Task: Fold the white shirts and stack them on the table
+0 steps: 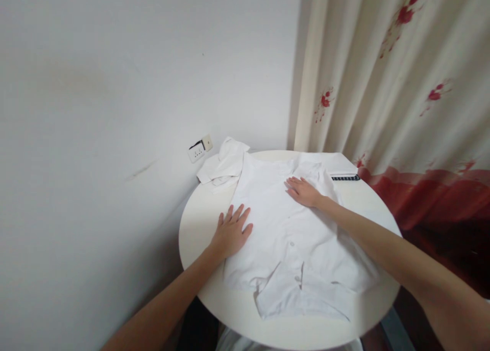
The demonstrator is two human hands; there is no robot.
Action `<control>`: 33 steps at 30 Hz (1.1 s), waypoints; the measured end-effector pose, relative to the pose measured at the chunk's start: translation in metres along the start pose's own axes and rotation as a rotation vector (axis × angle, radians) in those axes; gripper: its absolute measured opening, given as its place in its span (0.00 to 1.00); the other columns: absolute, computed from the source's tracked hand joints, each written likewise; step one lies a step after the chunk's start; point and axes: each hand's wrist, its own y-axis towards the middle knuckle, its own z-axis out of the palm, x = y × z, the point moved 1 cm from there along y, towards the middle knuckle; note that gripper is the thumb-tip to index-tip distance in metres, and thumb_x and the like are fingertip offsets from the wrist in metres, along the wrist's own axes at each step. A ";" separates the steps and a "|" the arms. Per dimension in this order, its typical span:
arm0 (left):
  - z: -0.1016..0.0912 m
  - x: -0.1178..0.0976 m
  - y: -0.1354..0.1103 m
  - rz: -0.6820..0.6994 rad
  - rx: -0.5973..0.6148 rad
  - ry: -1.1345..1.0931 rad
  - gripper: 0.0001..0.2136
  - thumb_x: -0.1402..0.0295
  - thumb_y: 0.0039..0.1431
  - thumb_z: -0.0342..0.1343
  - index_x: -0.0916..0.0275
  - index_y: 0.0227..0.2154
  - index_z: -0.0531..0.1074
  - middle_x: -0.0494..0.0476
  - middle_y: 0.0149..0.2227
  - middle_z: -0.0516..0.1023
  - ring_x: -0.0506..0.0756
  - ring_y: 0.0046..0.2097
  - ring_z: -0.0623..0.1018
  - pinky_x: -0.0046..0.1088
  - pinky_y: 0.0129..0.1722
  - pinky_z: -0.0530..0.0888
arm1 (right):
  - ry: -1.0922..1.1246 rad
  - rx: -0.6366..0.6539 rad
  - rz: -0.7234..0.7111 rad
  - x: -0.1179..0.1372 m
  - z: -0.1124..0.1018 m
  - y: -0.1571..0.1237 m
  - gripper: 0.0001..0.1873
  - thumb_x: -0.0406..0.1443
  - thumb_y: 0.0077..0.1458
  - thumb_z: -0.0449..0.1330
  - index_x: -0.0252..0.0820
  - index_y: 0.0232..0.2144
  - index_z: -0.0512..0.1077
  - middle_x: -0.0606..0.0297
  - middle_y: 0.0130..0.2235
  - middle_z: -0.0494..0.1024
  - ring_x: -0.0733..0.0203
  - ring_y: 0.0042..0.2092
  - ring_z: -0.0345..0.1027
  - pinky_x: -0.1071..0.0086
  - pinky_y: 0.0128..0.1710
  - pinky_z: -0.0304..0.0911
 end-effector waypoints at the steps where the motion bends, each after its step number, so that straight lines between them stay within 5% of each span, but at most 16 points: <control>1: 0.000 0.000 0.000 0.003 -0.009 -0.010 0.26 0.59 0.69 0.46 0.54 0.68 0.59 0.57 0.71 0.55 0.70 0.71 0.53 0.61 0.65 0.56 | 0.031 0.010 -0.008 0.009 -0.002 -0.003 0.29 0.43 0.70 0.44 0.36 0.67 0.59 0.50 0.68 0.61 0.49 0.70 0.50 0.48 0.68 0.45; 9: 0.001 0.005 -0.001 0.047 -0.127 -0.134 0.26 0.61 0.69 0.46 0.52 0.69 0.56 0.57 0.72 0.51 0.68 0.72 0.50 0.61 0.66 0.54 | 0.156 0.079 -0.231 0.063 -0.014 -0.057 0.32 0.51 0.70 0.43 0.46 0.70 0.55 0.55 0.71 0.52 0.50 0.72 0.42 0.46 0.69 0.38; 13: 0.006 0.023 0.008 -0.008 -0.128 -0.295 0.23 0.61 0.70 0.42 0.61 0.63 0.66 0.64 0.67 0.63 0.65 0.69 0.60 0.54 0.66 0.60 | 0.177 0.103 -0.206 0.058 -0.008 -0.070 0.31 0.49 0.70 0.42 0.45 0.69 0.57 0.56 0.71 0.53 0.51 0.72 0.44 0.49 0.69 0.42; 17: 0.000 0.049 0.017 -0.237 -0.398 -0.492 0.23 0.66 0.69 0.40 0.66 0.62 0.66 0.64 0.64 0.69 0.61 0.66 0.67 0.47 0.67 0.62 | 0.174 0.090 -0.196 0.056 -0.006 -0.070 0.31 0.49 0.70 0.43 0.44 0.69 0.58 0.56 0.71 0.53 0.51 0.71 0.45 0.49 0.69 0.42; 20: -0.005 0.052 0.017 -0.215 -0.518 -0.510 0.24 0.70 0.67 0.39 0.66 0.63 0.65 0.63 0.64 0.69 0.58 0.67 0.66 0.45 0.68 0.59 | 0.169 0.091 -0.199 0.056 -0.007 -0.069 0.31 0.49 0.70 0.43 0.44 0.69 0.58 0.57 0.71 0.54 0.51 0.71 0.45 0.49 0.69 0.42; 25: 0.004 0.028 0.009 0.108 -0.207 -0.313 0.23 0.65 0.70 0.41 0.63 0.65 0.63 0.61 0.68 0.62 0.60 0.71 0.57 0.46 0.69 0.57 | 0.166 0.095 -0.193 0.057 -0.005 -0.069 0.31 0.49 0.70 0.43 0.43 0.68 0.58 0.55 0.71 0.54 0.51 0.71 0.45 0.48 0.69 0.43; 28: 0.010 0.020 0.002 0.171 -0.029 -0.145 0.26 0.56 0.70 0.45 0.60 0.67 0.59 0.62 0.71 0.55 0.65 0.72 0.51 0.51 0.68 0.56 | 0.189 0.090 -0.197 0.059 -0.006 -0.070 0.31 0.48 0.70 0.43 0.43 0.68 0.59 0.54 0.71 0.54 0.50 0.71 0.45 0.47 0.69 0.44; 33: 0.010 0.023 0.000 0.193 -0.026 -0.078 0.26 0.57 0.71 0.45 0.59 0.67 0.60 0.62 0.71 0.55 0.66 0.71 0.53 0.53 0.67 0.56 | 0.345 -0.042 -0.249 0.054 -0.036 -0.080 0.27 0.45 0.69 0.46 0.45 0.65 0.64 0.57 0.66 0.66 0.52 0.68 0.55 0.51 0.66 0.52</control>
